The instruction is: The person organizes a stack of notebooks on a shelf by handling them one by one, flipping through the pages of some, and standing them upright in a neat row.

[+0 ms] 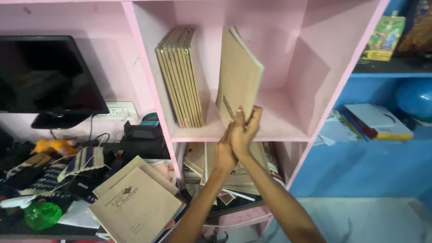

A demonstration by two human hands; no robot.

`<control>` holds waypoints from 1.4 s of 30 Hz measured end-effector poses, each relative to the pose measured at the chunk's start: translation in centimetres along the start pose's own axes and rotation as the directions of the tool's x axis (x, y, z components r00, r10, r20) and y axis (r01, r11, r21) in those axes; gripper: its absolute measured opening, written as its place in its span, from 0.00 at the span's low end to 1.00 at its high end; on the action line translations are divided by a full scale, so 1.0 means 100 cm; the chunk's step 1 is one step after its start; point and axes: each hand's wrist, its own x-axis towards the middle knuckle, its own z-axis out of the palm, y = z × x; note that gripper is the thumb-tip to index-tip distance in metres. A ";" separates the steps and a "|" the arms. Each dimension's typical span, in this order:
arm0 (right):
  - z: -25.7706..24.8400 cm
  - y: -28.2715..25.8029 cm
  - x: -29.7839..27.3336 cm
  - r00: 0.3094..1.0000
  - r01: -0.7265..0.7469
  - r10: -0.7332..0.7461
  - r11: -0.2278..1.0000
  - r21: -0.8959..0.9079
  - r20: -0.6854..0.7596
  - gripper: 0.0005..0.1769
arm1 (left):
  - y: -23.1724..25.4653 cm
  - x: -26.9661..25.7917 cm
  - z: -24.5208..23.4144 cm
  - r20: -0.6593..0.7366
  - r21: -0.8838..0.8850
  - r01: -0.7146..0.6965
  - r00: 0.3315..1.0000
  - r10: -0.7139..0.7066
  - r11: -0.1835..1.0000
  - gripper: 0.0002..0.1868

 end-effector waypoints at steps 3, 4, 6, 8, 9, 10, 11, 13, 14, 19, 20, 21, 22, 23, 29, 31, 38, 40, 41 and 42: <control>0.033 0.021 0.003 0.967 -0.253 0.253 0.967 0.022 0.011 0.06 | -0.028 0.009 -0.009 0.070 0.037 0.320 0.944 -0.322 0.947 0.30; 0.041 0.024 0.003 0.991 -0.135 0.134 0.991 0.001 0.024 0.06 | -0.035 0.012 -0.013 -0.006 0.037 0.280 0.960 -0.280 0.959 0.23; 0.060 0.030 0.004 0.999 -0.020 0.020 1.000 -0.003 0.046 0.07 | -0.046 0.017 -0.020 -0.091 0.054 0.243 0.967 -0.237 0.969 0.17; 0.079 0.034 0.007 0.993 -0.087 0.094 0.992 -0.086 0.074 0.11 | -0.055 0.024 -0.025 -0.168 0.037 0.285 0.947 -0.275 0.958 0.12; 0.087 0.035 0.008 0.992 -0.091 0.097 0.993 -0.075 0.080 0.11 | -0.061 0.027 -0.027 -0.177 0.046 0.288 0.945 -0.276 0.956 0.12; 0.094 0.036 0.008 0.996 -0.017 0.022 0.998 -0.061 0.085 0.14 | -0.067 0.031 -0.030 -0.183 0.063 0.312 0.937 -0.297 0.948 0.11; 0.099 0.037 0.009 0.995 0.059 -0.054 0.997 -0.047 0.087 0.16 | -0.072 0.034 -0.031 -0.187 0.077 0.335 0.930 -0.316 0.939 0.10; 0.106 0.039 0.009 0.992 0.036 -0.033 0.999 -0.018 0.124 0.18 | -0.081 0.038 -0.031 -0.234 0.096 0.375 0.909 -0.345 0.922 0.10; 0.109 0.040 0.009 0.988 0.016 -0.016 1.000 0.000 0.157 0.19 | -0.084 0.040 -0.032 -0.274 0.106 0.412 0.887 -0.372 0.905 0.10; 0.109 0.058 0.013 0.942 0.003 -0.010 1.000 0.022 0.335 0.24 | -0.090 0.041 -0.028 -0.385 0.177 0.339 0.888 -0.253 0.924 0.12; 0.106 0.065 0.014 0.913 0.028 -0.044 0.999 0.045 0.405 0.27 | -0.092 0.040 -0.028 -0.418 0.252 0.283 0.894 -0.160 0.925 0.13; 0.104 0.076 0.016 0.912 0.023 -0.038 0.999 0.040 0.408 0.27 | -0.093 0.038 -0.027 -0.416 0.251 0.290 0.894 -0.167 0.924 0.13; 0.103 0.089 0.020 0.904 0.045 -0.067 0.997 0.062 0.423 0.28 | -0.094 0.039 -0.027 -0.409 0.296 0.318 0.894 -0.181 0.901 0.09; 0.102 0.104 0.023 0.894 0.066 -0.097 0.994 0.085 0.438 0.31 | -0.094 0.038 -0.027 -0.405 0.341 0.346 0.893 -0.195 0.874 0.05; 0.087 0.228 0.068 0.793 -0.120 0.324 0.914 -0.388 0.516 0.35 | -0.079 0.037 -0.041 -0.343 0.137 0.269 0.916 -0.210 0.953 0.14; 0.078 0.259 0.074 0.684 -0.234 0.477 0.860 -0.453 0.552 0.36 | -0.078 0.038 -0.042 -0.352 0.158 0.278 0.912 -0.209 0.947 0.14; 0.066 0.294 0.080 0.467 -0.354 0.645 0.763 -0.540 0.605 0.41 | -0.084 0.038 -0.038 -0.399 0.145 0.333 0.881 -0.253 0.932 0.14; 0.065 0.306 0.081 0.476 -0.344 0.613 0.790 -0.507 0.631 0.41 | -0.086 0.039 -0.036 -0.413 0.158 0.354 0.871 -0.264 0.922 0.15; 0.067 0.314 0.083 0.487 -0.331 0.575 0.818 -0.470 0.658 0.42 | -0.087 0.040 -0.036 -0.430 0.171 0.371 0.862 -0.270 0.913 0.15; 0.070 0.324 0.085 0.484 -0.330 0.571 0.821 -0.466 0.663 0.42 | -0.087 0.041 -0.036 -0.436 0.174 0.372 0.859 -0.268 0.912 0.15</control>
